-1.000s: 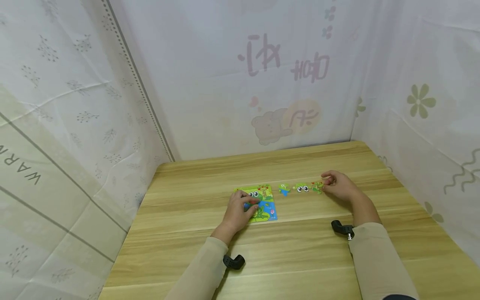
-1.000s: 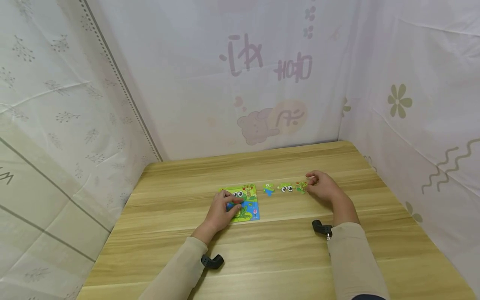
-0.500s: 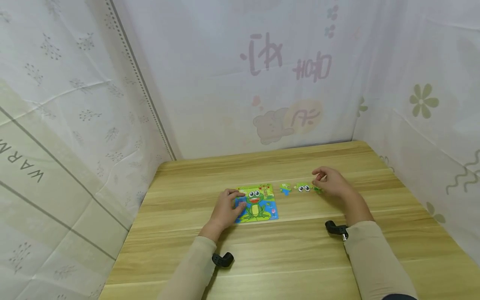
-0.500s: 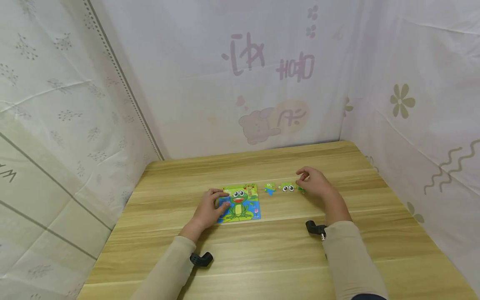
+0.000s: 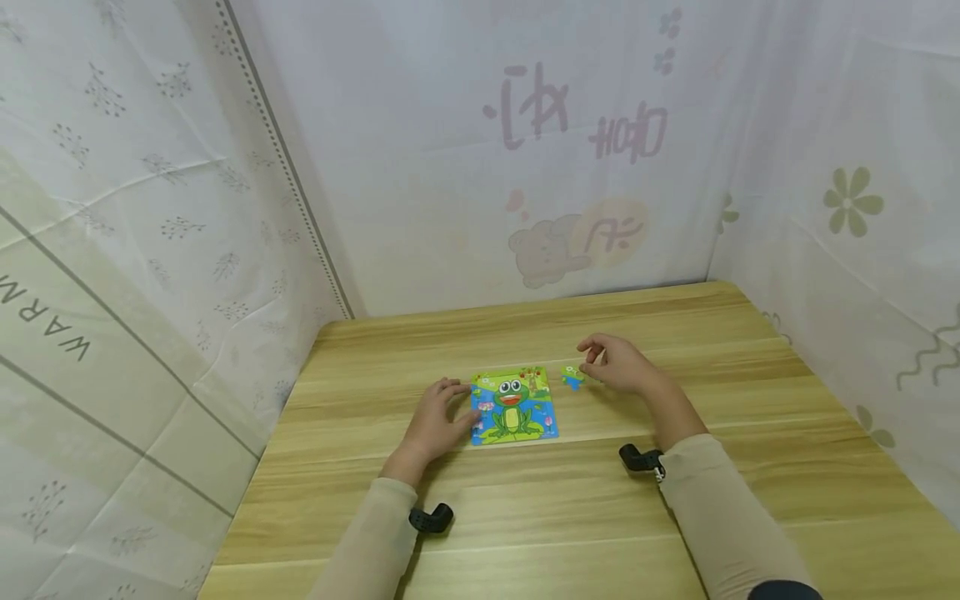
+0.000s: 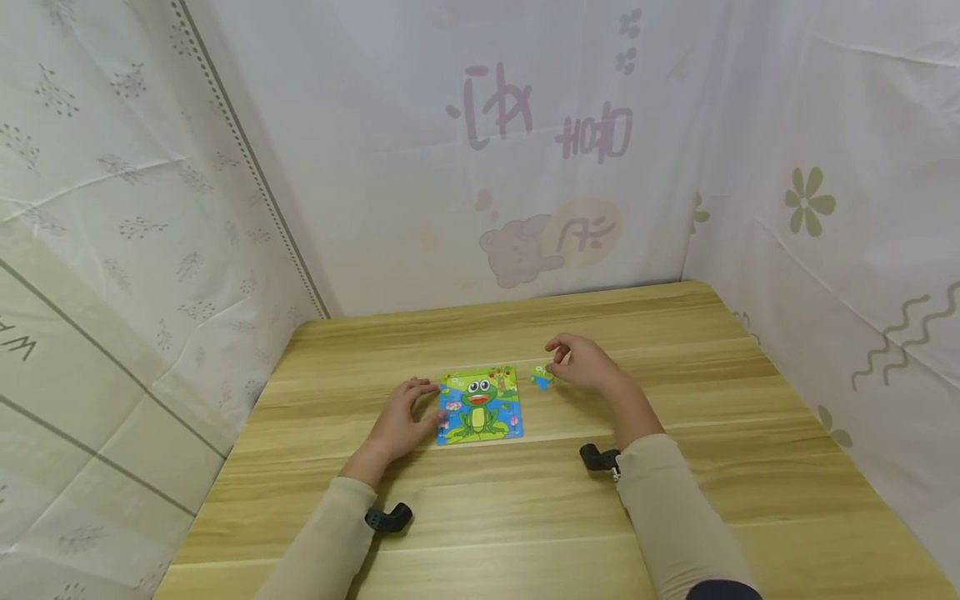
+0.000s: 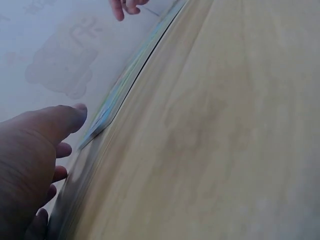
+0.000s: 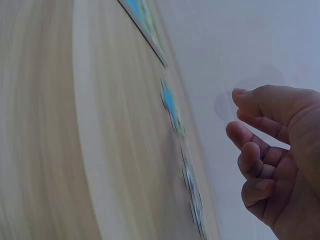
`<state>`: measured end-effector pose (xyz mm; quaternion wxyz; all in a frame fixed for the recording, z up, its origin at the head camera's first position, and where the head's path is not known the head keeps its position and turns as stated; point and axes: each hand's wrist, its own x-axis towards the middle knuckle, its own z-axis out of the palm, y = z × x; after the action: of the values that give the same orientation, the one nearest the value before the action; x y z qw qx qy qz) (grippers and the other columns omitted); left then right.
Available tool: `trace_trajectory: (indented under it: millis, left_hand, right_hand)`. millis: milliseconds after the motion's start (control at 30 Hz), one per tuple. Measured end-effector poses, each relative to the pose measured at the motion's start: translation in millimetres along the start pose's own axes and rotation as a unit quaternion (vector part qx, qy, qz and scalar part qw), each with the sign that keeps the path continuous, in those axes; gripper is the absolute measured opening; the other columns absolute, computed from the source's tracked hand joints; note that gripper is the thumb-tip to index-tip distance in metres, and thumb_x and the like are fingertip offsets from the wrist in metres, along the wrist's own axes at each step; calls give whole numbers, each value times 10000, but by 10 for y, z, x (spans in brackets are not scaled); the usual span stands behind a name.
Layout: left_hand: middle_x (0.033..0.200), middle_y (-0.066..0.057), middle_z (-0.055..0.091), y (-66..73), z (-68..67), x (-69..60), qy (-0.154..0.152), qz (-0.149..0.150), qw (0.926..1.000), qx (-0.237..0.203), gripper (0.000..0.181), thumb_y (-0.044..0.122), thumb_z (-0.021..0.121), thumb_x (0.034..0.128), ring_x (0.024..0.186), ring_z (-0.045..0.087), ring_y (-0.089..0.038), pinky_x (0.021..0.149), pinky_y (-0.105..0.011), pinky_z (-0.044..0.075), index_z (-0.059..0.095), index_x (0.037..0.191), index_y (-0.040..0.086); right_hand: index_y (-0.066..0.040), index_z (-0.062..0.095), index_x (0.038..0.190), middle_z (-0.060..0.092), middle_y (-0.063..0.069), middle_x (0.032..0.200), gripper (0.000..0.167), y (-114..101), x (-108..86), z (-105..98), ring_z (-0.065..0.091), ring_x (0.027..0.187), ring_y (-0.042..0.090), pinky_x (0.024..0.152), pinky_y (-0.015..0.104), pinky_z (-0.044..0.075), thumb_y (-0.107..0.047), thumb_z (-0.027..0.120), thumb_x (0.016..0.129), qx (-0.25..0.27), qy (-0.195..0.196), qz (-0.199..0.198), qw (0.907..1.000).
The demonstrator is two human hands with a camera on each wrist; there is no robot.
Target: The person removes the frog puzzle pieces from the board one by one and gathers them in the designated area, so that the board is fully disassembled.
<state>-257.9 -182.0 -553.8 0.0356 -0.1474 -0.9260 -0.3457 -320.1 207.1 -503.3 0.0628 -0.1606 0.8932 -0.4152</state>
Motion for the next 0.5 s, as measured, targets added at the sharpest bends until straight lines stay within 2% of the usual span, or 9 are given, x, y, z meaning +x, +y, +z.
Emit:
trace_trajectory:
  millis: [300,500]
  left_hand:
    - [1550,-51,490,-77,-2,-50,128,150,9996,-221,510,331,799,953,1506,348,-305,1236,-541,299,653,1409,156]
    - [1535,-61,508,-73,1,-55,119,228,9996,-131,483,341,791,959,1473,396,-309,1219,-521,336,673,1382,138]
  right_hand:
    - [-80,650,1320,617,33,1055,343,-307,186,402,568,785,224,634,344,514,-178,738,1004,-88,-378,-272,9989]
    - [-73,666,1302,622,20,1036,338,-460,267,613,583,785,191,698,335,531,-160,753,988,-300,-673,-509,9960]
